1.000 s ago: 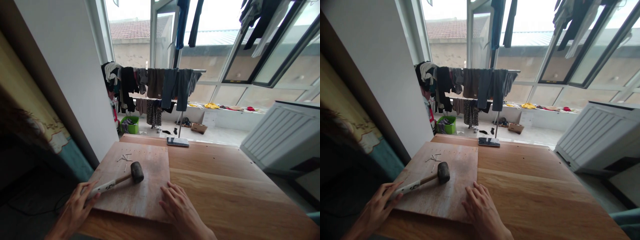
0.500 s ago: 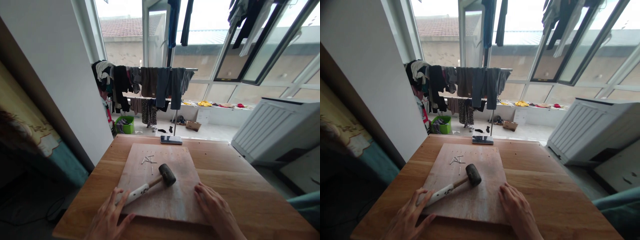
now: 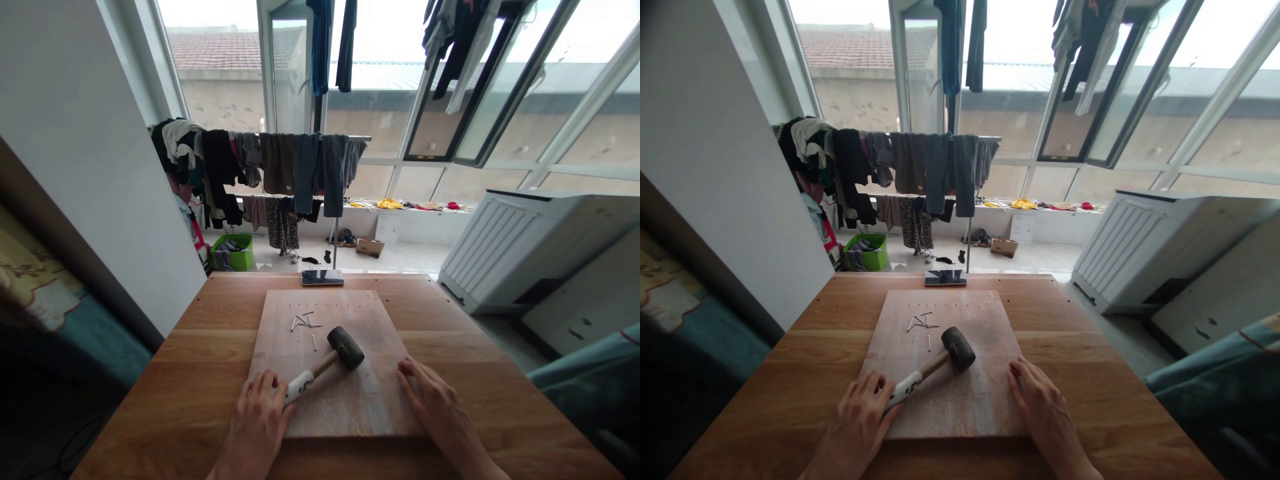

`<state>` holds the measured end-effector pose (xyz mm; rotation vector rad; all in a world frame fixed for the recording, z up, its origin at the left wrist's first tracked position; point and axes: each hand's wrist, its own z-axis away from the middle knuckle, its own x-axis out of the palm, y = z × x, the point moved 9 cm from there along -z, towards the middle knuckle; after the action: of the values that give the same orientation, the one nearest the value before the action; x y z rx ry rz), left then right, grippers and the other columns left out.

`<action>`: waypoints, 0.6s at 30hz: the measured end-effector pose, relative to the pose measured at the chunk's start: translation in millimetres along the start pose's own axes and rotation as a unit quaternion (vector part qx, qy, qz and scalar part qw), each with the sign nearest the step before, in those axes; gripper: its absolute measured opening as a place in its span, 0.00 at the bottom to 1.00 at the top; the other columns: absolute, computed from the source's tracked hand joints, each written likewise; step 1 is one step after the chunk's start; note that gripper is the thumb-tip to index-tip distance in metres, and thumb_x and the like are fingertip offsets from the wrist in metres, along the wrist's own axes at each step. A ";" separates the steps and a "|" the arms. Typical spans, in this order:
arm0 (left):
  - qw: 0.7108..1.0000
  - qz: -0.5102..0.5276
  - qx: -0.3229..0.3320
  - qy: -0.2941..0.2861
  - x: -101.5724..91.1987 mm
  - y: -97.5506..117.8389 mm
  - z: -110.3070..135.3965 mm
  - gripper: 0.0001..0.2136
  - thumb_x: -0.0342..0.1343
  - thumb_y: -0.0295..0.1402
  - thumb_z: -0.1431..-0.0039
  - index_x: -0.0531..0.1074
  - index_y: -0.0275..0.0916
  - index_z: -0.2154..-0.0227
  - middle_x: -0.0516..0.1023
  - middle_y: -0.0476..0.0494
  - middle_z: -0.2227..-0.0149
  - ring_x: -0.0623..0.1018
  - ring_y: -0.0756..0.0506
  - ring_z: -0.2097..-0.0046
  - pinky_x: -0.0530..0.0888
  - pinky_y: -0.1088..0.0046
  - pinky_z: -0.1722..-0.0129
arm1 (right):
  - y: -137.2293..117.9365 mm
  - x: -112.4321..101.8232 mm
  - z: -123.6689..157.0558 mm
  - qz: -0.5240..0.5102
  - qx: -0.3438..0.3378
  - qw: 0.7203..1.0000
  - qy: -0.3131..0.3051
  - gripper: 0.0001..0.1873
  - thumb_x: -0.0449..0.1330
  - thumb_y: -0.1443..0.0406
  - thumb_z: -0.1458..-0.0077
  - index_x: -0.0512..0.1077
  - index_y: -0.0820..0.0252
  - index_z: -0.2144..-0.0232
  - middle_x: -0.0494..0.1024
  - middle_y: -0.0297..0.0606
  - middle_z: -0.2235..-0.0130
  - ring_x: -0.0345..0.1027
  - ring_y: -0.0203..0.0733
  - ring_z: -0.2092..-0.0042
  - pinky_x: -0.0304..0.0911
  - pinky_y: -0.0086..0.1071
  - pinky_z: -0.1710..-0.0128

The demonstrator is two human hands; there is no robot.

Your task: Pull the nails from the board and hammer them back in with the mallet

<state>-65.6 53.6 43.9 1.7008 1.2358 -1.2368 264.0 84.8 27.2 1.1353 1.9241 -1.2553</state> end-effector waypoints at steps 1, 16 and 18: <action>1.000 0.015 -0.001 -0.009 2.6 1.1 -2.8 0.10 0.54 0.32 0.36 0.76 0.41 0.55 0.78 0.38 0.53 0.79 0.39 0.53 0.76 0.60 0.51 | -0.2 -0.6 -2.3 0.001 0.000 1.000 -0.006 0.16 0.52 0.56 0.34 0.76 0.54 0.58 0.82 0.44 0.52 0.77 0.51 0.49 0.72 0.43 0.48; 0.845 0.459 -0.262 -0.082 12.7 -70.4 19.2 0.27 0.46 0.62 0.39 0.71 0.42 0.59 0.73 0.50 0.74 0.76 0.46 0.71 0.74 0.73 0.70 | -106.5 41.3 -97.1 -0.081 -0.152 0.968 -0.185 0.12 0.53 0.62 0.34 0.75 0.57 0.55 0.80 0.41 0.58 0.75 0.43 0.58 0.68 0.36 0.54; 0.785 0.526 -0.305 -0.121 25.6 -85.0 31.3 0.31 0.46 0.69 0.46 0.68 0.42 0.64 0.63 0.57 0.81 0.65 0.51 0.81 0.66 0.76 0.82 | -131.1 57.2 -105.4 -0.071 -0.190 0.953 -0.226 0.11 0.55 0.64 0.35 0.75 0.58 0.54 0.79 0.42 0.57 0.74 0.43 0.57 0.67 0.36 0.54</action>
<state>-153.3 59.3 10.0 1.3017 0.2862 -0.2744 120.2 175.1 79.4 0.4700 1.8058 -1.0397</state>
